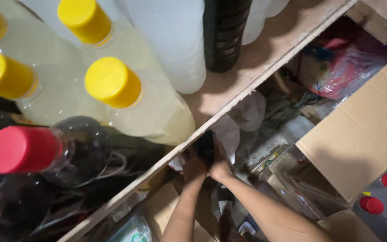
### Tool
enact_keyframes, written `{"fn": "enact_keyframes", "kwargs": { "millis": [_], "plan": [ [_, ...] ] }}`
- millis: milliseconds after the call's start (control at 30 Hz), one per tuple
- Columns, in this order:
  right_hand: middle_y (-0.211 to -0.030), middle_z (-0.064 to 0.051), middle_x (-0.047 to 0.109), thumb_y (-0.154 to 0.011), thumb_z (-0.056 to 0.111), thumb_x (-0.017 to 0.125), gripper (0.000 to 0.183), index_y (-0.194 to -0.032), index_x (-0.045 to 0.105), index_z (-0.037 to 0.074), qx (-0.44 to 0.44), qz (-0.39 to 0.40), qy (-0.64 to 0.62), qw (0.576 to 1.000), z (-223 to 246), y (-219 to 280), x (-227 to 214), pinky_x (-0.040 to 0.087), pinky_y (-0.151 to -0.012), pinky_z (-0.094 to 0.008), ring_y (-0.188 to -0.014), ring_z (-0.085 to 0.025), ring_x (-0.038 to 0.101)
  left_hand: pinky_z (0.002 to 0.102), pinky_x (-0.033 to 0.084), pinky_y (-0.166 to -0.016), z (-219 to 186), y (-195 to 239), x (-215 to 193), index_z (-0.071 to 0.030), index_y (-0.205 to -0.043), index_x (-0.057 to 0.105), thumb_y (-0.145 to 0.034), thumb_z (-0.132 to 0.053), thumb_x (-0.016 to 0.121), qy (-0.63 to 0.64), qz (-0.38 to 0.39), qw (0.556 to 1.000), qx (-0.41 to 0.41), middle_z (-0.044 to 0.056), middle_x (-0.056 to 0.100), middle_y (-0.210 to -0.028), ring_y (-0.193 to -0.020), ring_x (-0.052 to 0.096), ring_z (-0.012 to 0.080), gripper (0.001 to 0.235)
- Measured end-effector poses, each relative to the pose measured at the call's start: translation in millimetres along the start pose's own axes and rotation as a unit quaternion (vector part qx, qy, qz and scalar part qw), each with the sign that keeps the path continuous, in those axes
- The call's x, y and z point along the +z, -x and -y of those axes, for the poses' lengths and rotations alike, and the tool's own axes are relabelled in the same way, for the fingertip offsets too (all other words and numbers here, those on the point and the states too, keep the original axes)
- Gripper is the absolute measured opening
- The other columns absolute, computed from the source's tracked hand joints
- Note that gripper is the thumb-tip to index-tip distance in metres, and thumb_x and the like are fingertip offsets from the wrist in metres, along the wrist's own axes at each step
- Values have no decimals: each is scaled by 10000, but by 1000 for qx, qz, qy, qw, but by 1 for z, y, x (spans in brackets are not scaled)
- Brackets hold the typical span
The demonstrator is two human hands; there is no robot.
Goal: Packing various grocery items into a cardboard box and organizing them on shelves.
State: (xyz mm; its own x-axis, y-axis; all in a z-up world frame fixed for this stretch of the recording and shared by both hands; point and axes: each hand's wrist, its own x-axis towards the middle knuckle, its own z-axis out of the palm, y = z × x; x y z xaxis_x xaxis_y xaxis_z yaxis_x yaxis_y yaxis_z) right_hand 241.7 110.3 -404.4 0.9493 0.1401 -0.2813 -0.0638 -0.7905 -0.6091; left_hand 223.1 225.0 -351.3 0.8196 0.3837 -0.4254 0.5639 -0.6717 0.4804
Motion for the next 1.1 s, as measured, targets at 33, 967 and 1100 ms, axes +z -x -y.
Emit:
{"fn": "enact_keyframes", "kwargs": {
  "millis": [33,967,1100],
  "plan": [
    [-1643,-249,172,-842,232,675,977,-1586,58,96,2,-2,-1,1000,-5,-4,5,329,-1148,-444,-1451,-421,313,579,520,-949,1,-3,3,-123,-1598,12,-888,-233,624,-1,1,1000,3,378,212,-1613,-1094,632,540,943],
    [-1012,-59,759,-897,154,734,362,-1241,666,66,-20,-78,-250,965,-7,334,-422,615,-749,-300,-857,-142,728,443,570,-791,-243,297,-122,-38,-1143,704,-915,-214,681,88,-35,898,430,182,731,-1040,-931,706,374,290],
    [-898,-31,790,-863,157,718,375,-1232,688,92,201,-149,-185,950,-80,351,-459,604,-669,-305,-741,-155,731,498,545,-759,-307,351,-93,-28,-907,669,-820,-212,731,53,97,837,536,198,705,-905,-875,673,407,212]
  ]
}}
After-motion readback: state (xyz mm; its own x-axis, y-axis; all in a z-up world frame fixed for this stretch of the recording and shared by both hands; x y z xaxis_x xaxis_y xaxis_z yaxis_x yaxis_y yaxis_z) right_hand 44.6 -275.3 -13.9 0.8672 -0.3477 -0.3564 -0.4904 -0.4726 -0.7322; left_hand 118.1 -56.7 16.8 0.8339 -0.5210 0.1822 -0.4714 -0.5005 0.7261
